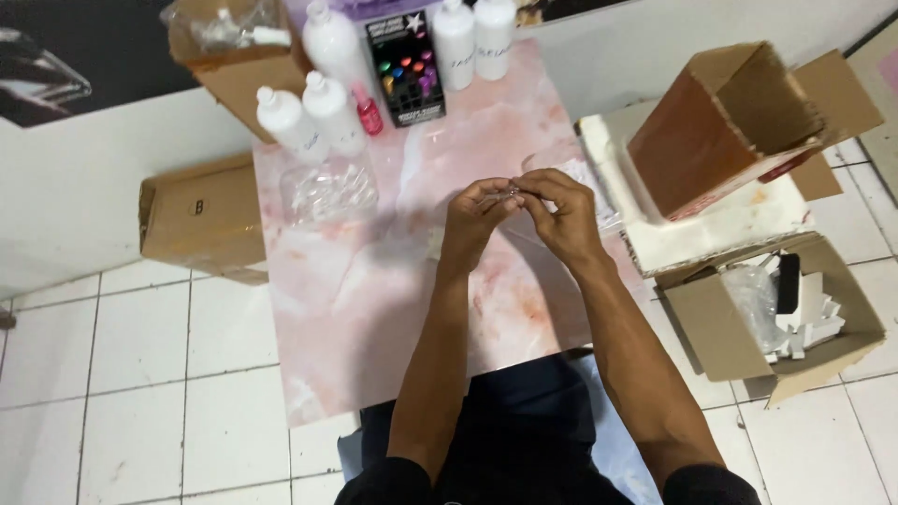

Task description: Wrapping a perfume tester stick in a white cloth for preparation or packaging.

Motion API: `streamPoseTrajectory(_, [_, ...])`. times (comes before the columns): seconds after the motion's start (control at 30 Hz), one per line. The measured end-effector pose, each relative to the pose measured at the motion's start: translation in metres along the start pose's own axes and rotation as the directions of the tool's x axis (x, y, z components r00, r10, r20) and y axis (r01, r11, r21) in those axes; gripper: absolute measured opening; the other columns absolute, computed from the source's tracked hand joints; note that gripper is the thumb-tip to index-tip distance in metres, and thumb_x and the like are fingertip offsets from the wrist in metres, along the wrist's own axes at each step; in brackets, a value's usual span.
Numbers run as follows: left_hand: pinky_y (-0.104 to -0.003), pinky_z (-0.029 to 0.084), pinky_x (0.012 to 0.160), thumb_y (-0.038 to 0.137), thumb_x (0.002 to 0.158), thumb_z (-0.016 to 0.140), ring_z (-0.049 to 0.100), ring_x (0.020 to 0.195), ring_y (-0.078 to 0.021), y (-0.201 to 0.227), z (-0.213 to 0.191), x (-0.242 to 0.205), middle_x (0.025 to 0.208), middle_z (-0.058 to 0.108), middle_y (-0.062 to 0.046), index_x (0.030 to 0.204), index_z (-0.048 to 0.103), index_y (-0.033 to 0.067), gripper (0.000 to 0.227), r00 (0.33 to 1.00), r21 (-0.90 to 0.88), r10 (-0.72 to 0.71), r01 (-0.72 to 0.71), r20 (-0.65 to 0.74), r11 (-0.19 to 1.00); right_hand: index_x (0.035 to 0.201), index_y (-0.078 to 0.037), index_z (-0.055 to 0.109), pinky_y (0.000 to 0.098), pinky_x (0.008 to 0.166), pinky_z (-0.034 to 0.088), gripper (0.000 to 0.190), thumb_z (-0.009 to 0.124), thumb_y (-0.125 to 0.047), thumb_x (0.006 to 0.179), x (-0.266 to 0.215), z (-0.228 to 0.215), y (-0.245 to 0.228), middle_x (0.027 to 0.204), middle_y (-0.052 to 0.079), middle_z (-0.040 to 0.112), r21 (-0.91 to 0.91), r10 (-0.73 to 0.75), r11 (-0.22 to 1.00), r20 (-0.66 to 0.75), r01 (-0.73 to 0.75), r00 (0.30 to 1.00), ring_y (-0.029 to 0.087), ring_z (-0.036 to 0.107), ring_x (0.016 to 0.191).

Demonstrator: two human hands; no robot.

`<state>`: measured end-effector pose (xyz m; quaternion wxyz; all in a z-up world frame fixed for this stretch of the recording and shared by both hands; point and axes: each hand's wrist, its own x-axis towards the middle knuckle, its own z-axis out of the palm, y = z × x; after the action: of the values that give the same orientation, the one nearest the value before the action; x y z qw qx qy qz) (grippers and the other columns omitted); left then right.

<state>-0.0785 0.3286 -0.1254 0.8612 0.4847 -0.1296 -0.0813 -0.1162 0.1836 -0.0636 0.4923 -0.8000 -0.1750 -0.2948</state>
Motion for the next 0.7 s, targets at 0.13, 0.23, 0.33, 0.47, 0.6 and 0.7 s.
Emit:
streamPoseTrajectory(0.13, [-0.033, 0.065, 0.085, 0.005, 0.093, 0.074, 0.073, 0.091, -0.0184, -0.013, -0.048, -0.023, 0.103, 0.066, -0.011, 0.13, 0.064, -0.0024, 0.039, 0.996, 0.025, 0.027, -0.025, -0.081, 0.999, 0.111, 0.001, 0.078, 0.0391, 0.068, 0.062, 0.02, 0.07, 0.008, 0.095, -0.031, 0.043, 0.018, 0.098, 0.019, 0.073, -0.02, 0.17, 0.985, 0.012, -0.17, 0.985, 0.032, 0.074, 0.086])
streamPoseTrajectory(0.23, [-0.035, 0.063, 0.082, 0.006, 0.096, 0.073, 0.069, 0.092, -0.019, -0.024, -0.091, -0.043, 0.101, 0.064, -0.011, 0.128, 0.068, -0.0006, 0.033, 0.983, 0.16, 0.054, -0.025, -0.178, 0.987, 0.113, 0.007, 0.072, 0.0435, 0.067, 0.063, 0.02, 0.076, 0.0, 0.094, -0.064, 0.07, 0.042, 0.094, 0.027, 0.069, -0.161, 0.346, 0.928, 0.029, -0.337, 0.938, 0.044, 0.073, 0.082])
streamPoseTrajectory(0.33, [-0.035, 0.062, 0.081, 0.012, 0.096, 0.075, 0.069, 0.092, -0.0223, -0.039, -0.128, -0.057, 0.099, 0.068, -0.013, 0.123, 0.071, 0.0032, 0.028, 0.961, 0.31, 0.089, -0.003, -0.263, 0.951, 0.108, 0.007, 0.073, 0.0475, 0.065, 0.062, 0.023, 0.079, -0.002, 0.087, -0.079, 0.09, 0.014, 0.087, 0.024, 0.067, -0.281, 0.396, 0.884, 0.022, -0.374, 0.918, 0.043, 0.072, 0.079])
streamPoseTrajectory(0.47, [-0.03, 0.063, 0.08, 0.007, 0.097, 0.07, 0.066, 0.091, -0.018, -0.044, -0.143, -0.076, 0.1, 0.062, -0.008, 0.121, 0.067, 0.0035, 0.024, 0.925, 0.16, 0.017, 0.048, -0.381, 0.986, 0.126, -0.004, 0.065, 0.0576, 0.091, 0.056, 0.062, 0.091, -0.026, 0.074, -0.103, 0.117, -0.001, 0.116, 0.018, 0.061, -0.353, 0.57, 0.787, 0.104, -0.506, 0.815, 0.042, 0.066, 0.109])
streamPoseTrajectory(0.6, [-0.028, 0.063, 0.071, 0.008, 0.101, 0.052, 0.065, 0.079, -0.0161, -0.025, -0.132, -0.085, 0.091, 0.055, -0.006, 0.126, 0.058, 0.0016, 0.026, 0.9, -0.04, -0.123, 0.117, -0.419, 0.992, 0.102, -0.01, 0.073, 0.0444, 0.075, 0.056, 0.01, 0.072, -0.019, 0.098, -0.124, 0.139, 0.041, 0.093, 0.01, 0.066, -0.38, 0.48, 0.815, 0.018, -0.438, 0.877, 0.035, 0.07, 0.087])
streamPoseTrajectory(0.7, [-0.026, 0.054, 0.059, 0.008, 0.098, 0.048, 0.056, 0.069, -0.0136, -0.032, -0.142, -0.092, 0.084, 0.047, -0.004, 0.122, 0.059, 0.0013, 0.027, 0.883, -0.003, -0.095, 0.105, -0.461, 0.994, 0.1, -0.009, 0.075, 0.0358, 0.07, 0.051, 0.014, 0.063, -0.014, 0.103, -0.126, 0.147, 0.054, 0.08, 0.012, 0.067, 0.013, 0.626, 0.777, -0.126, -0.63, 0.77, 0.02, 0.064, 0.078])
